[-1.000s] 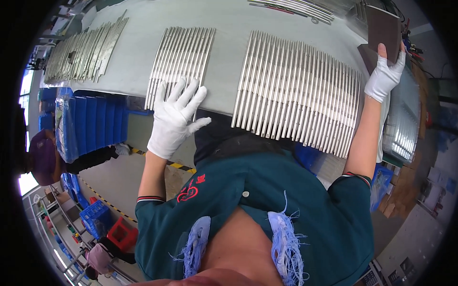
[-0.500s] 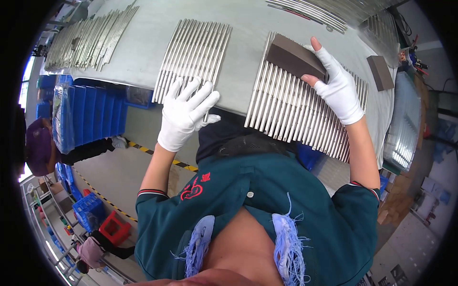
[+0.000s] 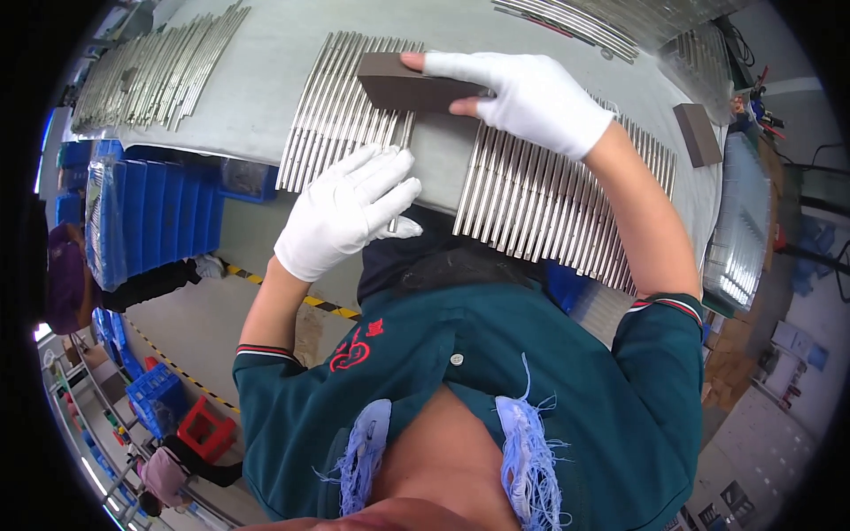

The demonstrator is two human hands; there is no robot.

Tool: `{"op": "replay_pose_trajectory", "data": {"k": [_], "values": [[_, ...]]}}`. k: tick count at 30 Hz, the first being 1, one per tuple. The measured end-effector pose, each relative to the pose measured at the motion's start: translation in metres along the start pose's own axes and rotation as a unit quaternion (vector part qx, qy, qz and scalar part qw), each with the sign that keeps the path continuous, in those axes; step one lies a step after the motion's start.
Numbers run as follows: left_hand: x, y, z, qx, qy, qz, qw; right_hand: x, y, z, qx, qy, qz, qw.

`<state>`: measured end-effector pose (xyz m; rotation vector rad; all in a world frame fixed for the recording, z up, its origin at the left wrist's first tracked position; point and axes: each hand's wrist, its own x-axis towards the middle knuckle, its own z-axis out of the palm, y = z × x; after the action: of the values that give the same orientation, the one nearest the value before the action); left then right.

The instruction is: Polishing long metal rods using a sanding block at a workbench.

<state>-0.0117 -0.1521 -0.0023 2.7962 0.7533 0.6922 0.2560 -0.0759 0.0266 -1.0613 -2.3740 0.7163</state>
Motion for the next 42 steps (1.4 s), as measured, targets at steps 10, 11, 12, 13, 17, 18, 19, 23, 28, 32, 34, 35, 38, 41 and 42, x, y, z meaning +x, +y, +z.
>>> {"op": "replay_pose_trajectory", "data": {"k": [10,11,12,13,17,18,19,23,28,32,34,35,38,41,42], "values": [[0.005,0.002,0.001,-0.046,-0.032,-0.011,0.998,0.001,0.005,-0.016,0.046,-0.055,0.045,0.996],[0.005,0.002,0.002,-0.045,-0.029,-0.013,0.998,0.005,0.002,-0.008,0.015,-0.028,0.021,0.999],[0.004,0.002,0.005,-0.043,-0.003,-0.004,0.999,0.006,0.002,-0.003,-0.017,-0.038,0.027,0.999],[0.003,0.002,0.006,-0.042,0.024,0.006,0.999,0.004,0.000,-0.006,0.017,-0.044,0.038,0.998],[0.001,0.001,0.005,-0.060,-0.008,-0.012,0.998,-0.006,0.010,-0.034,0.114,-0.094,0.096,0.984],[0.002,0.001,0.007,-0.056,-0.002,-0.004,0.998,-0.004,0.009,-0.031,0.114,-0.096,0.094,0.984],[0.001,0.001,0.009,-0.052,0.003,0.003,0.999,0.000,0.008,-0.024,0.098,-0.078,0.075,0.989],[-0.003,-0.005,0.014,0.017,0.020,0.035,0.999,0.001,-0.001,-0.012,0.070,-0.057,0.076,0.993],[-0.004,-0.003,0.005,-0.046,-0.026,-0.012,0.999,-0.041,0.023,-0.045,0.125,-0.038,0.132,0.983],[-0.003,-0.001,0.007,-0.041,-0.018,-0.006,0.999,-0.022,0.011,-0.030,0.065,-0.056,0.077,0.993],[-0.002,-0.003,0.012,-0.011,-0.017,0.017,1.000,-0.001,-0.004,-0.010,0.087,-0.052,0.113,0.988],[-0.003,-0.004,0.013,-0.010,-0.017,0.017,1.000,0.006,-0.007,-0.003,0.039,-0.051,0.070,0.996],[-0.005,-0.006,0.016,0.010,-0.009,0.021,1.000,0.005,0.002,-0.008,0.012,-0.052,0.031,0.998],[-0.006,-0.006,0.017,-0.012,-0.035,0.010,0.999,-0.005,0.012,-0.026,0.064,-0.075,0.084,0.992],[-0.007,-0.005,0.021,-0.006,-0.014,0.016,1.000,-0.004,0.011,-0.022,0.064,-0.075,0.083,0.992]]}}
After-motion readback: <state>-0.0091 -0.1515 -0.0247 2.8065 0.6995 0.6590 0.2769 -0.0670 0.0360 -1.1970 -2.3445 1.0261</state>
